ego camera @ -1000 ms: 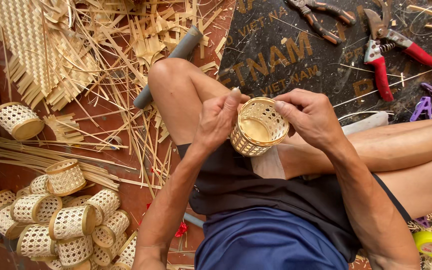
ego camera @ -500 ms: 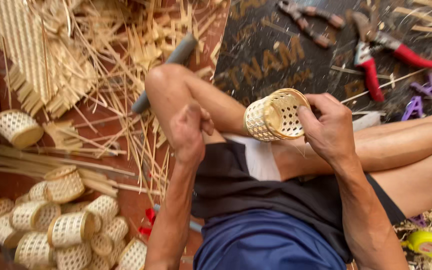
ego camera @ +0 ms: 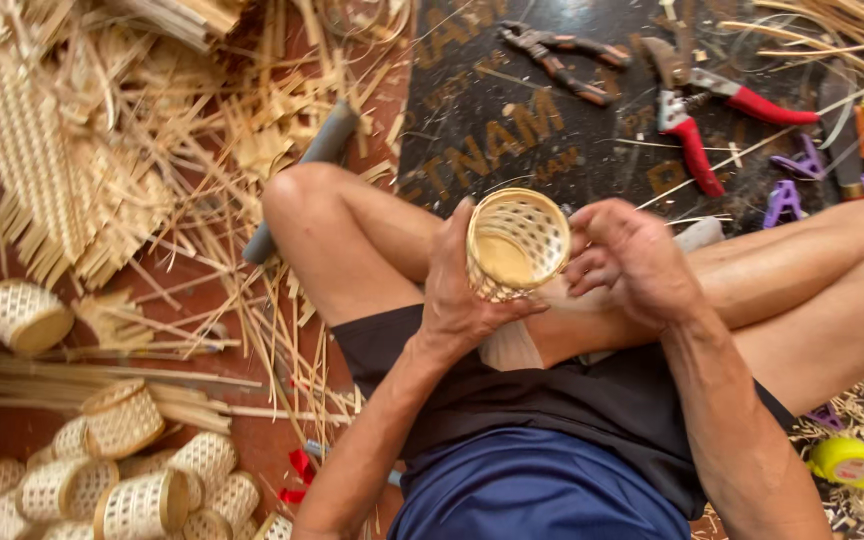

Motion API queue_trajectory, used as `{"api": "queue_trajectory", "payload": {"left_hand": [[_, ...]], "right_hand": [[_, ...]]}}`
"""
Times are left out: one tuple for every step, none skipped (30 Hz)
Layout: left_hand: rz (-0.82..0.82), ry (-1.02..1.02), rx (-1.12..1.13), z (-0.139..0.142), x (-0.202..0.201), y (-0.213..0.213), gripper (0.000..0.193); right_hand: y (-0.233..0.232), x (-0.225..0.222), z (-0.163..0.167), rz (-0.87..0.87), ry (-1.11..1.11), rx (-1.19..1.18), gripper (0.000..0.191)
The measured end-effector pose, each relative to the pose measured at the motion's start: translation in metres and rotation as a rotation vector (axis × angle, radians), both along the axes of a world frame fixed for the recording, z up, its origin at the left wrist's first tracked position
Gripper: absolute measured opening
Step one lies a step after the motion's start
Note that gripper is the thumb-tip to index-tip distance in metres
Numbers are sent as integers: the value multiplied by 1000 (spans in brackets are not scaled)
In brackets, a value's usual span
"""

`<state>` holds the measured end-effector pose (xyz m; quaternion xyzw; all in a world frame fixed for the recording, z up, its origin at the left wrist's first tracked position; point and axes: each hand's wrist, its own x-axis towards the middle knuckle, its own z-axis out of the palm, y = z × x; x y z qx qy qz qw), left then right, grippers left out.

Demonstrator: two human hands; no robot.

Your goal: The person sits on the floor of a bamboo craft workshop and assembles small woven bamboo baskets. They fit a woven bamboo band around a basket body, thread thin bamboo strips to secure it, apply glue from a squeeze bottle along the rim, press the band into place, and set finished baskets on a pile beside them.

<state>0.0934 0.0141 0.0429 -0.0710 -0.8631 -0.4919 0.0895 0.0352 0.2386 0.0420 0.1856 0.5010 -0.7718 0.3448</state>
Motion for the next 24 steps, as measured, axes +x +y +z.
{"api": "queue_trajectory", "payload": {"left_hand": [[25, 116, -78, -3, 0, 6, 128], [54, 229, -157, -6, 0, 10, 125], [88, 343, -238, -8, 0, 13, 123], [31, 295, -229, -9, -1, 13, 120], [-29, 251, -217, -10, -2, 12, 118], [-89, 211, -205, -11, -4, 10, 115], [-99, 5, 29, -11, -8, 9, 99], [-106, -216, 260, -12, -13, 8, 83], [-100, -447, 487, -12, -16, 9, 68], [-82, -352, 277, -12, -20, 10, 61], [-68, -249, 65, -13, -27, 13, 54], [-54, -141, -146, -15, -35, 18, 48], [-65, -100, -205, -16, -41, 23, 39], [-76, -61, -261, -18, -47, 29, 30], [-83, -23, -321, -21, -52, 33, 23], [-78, -19, -342, -24, -58, 37, 16], [-76, -24, -361, -27, -62, 39, 10], [-68, -35, -380, -30, -63, 41, 8], [-55, -40, -364, -33, -63, 41, 7], [-49, -29, -348, -36, -64, 41, 7], [-46, -20, -331, -40, -65, 41, 7], [-40, -20, -337, -43, -65, 41, 7], [-34, -18, -342, -45, -66, 42, 7], [-26, -9, -349, -48, -67, 42, 7]], "right_hand": [[1, 5, 1, -17, 19, -49, 33], [0, 10, 1, -29, 36, -99, 33], [2, 13, 1, -35, 54, -152, 35], [5, 11, -1, -25, 131, -74, 35], [11, 7, -3, -18, 210, 10, 35], [18, 1, -5, -11, 293, 93, 36], [27, -8, -7, 70, 371, 217, 35], [35, -15, -9, 157, 436, 337, 35], [40, -20, -11, 257, 492, 448, 35], [40, -25, -15, 316, 431, 431, 32], [38, -30, -18, 371, 379, 415, 30], [34, -34, -21, 427, 333, 401, 27], [27, -34, -23, 469, 410, 526, 26], [17, -33, -25, 512, 485, 653, 24], [7, -33, -27, 557, 563, 775, 23], [-1, -32, -28, 541, 619, 837, 24], [-8, -30, -29, 529, 669, 897, 26], [-13, -28, -29, 525, 716, 953, 28], [-18, -27, -30, 533, 716, 998, 28], [-21, -29, -32, 526, 723, 1050, 28], [-23, -30, -34, 519, 725, 1102, 28], [-23, -30, -36, 500, 733, 1085, 26], [-22, -31, -38, 481, 742, 1069, 24], [-21, -32, -40, 457, 758, 1053, 22]]}}
